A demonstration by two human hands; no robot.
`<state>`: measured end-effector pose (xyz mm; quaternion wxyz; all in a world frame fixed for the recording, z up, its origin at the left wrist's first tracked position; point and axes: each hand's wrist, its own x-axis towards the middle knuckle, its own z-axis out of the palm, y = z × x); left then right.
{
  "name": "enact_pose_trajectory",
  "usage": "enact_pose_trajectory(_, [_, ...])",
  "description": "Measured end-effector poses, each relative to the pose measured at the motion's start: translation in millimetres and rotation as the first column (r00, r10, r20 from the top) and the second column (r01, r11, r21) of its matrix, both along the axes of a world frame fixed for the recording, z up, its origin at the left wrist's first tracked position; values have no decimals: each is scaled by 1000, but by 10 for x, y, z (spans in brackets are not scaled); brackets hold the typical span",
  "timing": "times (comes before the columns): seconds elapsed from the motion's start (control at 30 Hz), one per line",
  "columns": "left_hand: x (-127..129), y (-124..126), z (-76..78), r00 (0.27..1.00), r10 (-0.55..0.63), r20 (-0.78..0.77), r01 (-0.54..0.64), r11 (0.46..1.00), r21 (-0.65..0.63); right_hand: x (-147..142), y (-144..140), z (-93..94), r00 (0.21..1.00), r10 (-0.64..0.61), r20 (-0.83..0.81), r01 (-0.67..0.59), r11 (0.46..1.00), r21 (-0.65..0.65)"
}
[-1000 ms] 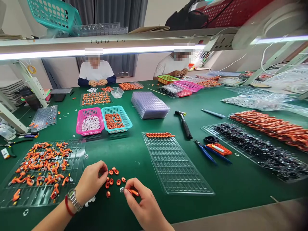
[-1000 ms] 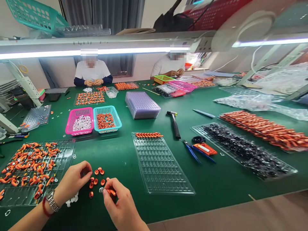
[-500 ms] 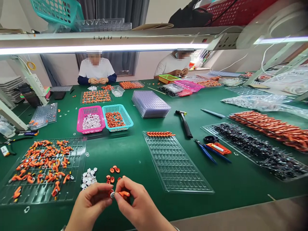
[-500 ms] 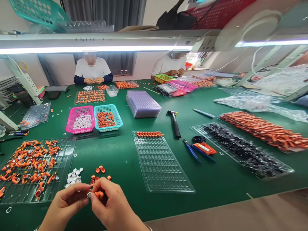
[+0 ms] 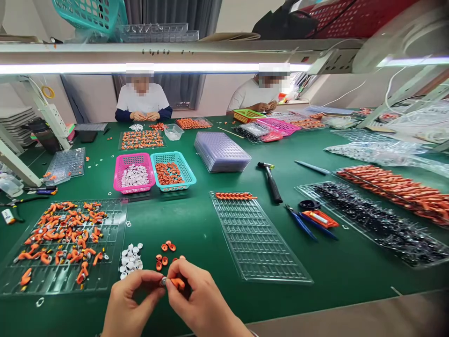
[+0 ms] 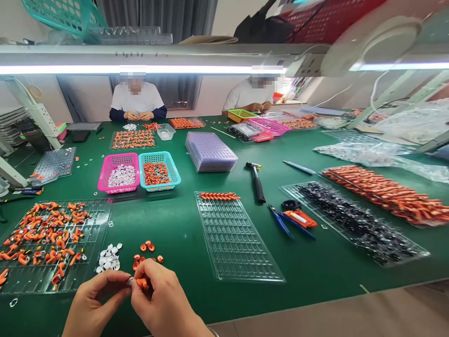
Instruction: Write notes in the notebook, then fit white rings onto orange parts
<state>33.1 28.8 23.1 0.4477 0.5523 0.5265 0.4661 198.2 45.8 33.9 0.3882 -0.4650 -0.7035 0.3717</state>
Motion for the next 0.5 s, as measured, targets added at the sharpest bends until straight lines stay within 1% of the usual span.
enact_pose_trajectory(0.07, [6, -1, 26, 999, 10, -44, -9, 1000, 21, -3, -8, -5, 1000, -10, 3, 10, 1000, 19])
enact_pose_trajectory(0.13, [-4, 8, 45, 995, -22, -95, 27, 998, 51, -4, -14, -5, 1000, -16, 2, 16, 1000, 25])
enact_pose_trajectory(0.2, [-20, 18, 60, 989, -49, -142, 62, 995, 83, -3, -19, 1, 1000, -14, 4, 14, 1000, 9])
enact_pose_trajectory(0.27, [-26, 19, 76, 986, -55, -159, 73, 991, 110, -1, -23, 10, 1000, -5, 5, 5, 1000, -15])
enact_pose_trajectory(0.37, [-3, -2, 108, 991, -39, -127, 53, 992, 112, 2, -28, 27, 1000, 2, -25, -3, 999, -51])
enact_pose_trajectory(0.5, [55, -47, 168, 999, 45, 6, -45, 998, 47, 24, -32, 56, 994, 41, -101, -54, 990, -129])
